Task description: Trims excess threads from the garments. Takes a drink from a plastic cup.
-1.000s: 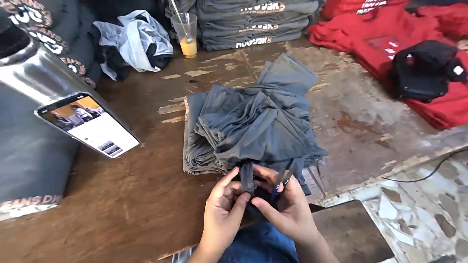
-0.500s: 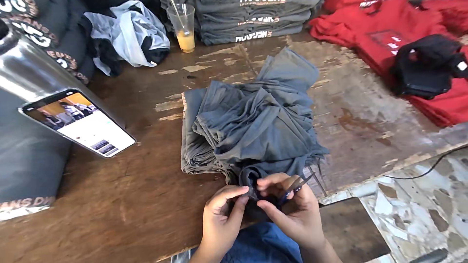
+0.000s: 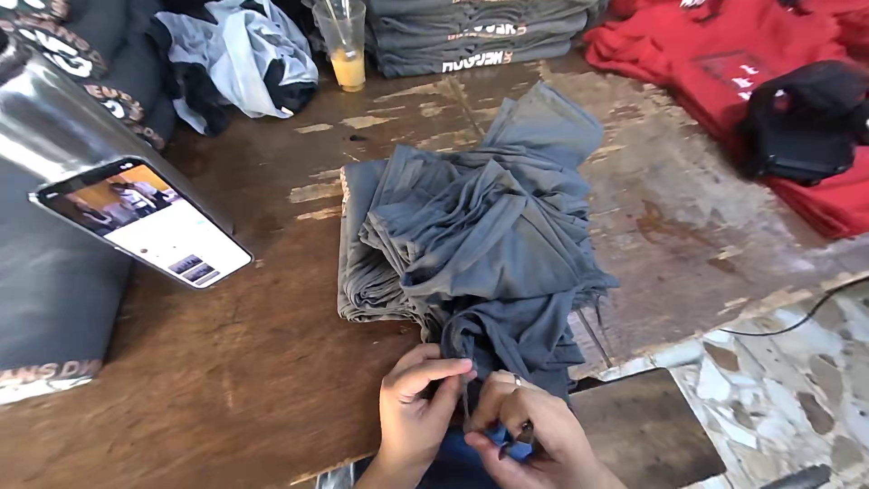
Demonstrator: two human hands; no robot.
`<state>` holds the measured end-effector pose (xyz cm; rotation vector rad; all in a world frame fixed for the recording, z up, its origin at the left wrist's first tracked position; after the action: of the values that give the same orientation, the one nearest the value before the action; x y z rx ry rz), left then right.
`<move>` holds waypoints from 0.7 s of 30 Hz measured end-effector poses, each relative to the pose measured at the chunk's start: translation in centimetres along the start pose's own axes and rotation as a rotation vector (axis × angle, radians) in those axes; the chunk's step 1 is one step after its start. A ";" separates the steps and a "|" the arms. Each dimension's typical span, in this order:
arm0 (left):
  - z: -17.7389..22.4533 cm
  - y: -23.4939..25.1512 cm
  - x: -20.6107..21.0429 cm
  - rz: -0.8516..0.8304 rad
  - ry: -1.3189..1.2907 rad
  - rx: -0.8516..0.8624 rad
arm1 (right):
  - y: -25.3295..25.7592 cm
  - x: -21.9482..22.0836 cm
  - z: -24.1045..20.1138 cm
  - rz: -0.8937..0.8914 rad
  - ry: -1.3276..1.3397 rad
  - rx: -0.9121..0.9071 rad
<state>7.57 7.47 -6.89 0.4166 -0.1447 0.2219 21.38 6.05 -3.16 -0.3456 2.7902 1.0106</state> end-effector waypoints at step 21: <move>0.1 -0.5 -0.3 -0.168 -0.341 -0.048 | -0.4 -0.4 2.9 0.013 -0.703 0.036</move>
<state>7.37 6.86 -7.02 0.4145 -0.4469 -0.0194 22.08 7.75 -5.52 0.0378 2.1688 0.8634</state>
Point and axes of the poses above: each hand's wrist, its own y-axis towards the middle knuckle, its own x-axis out of the palm, z = x × y, the point moved 8 cm from there along y, towards the middle knuckle, and after that the axes turned 7 degrees about z, right-handed, at the moved point
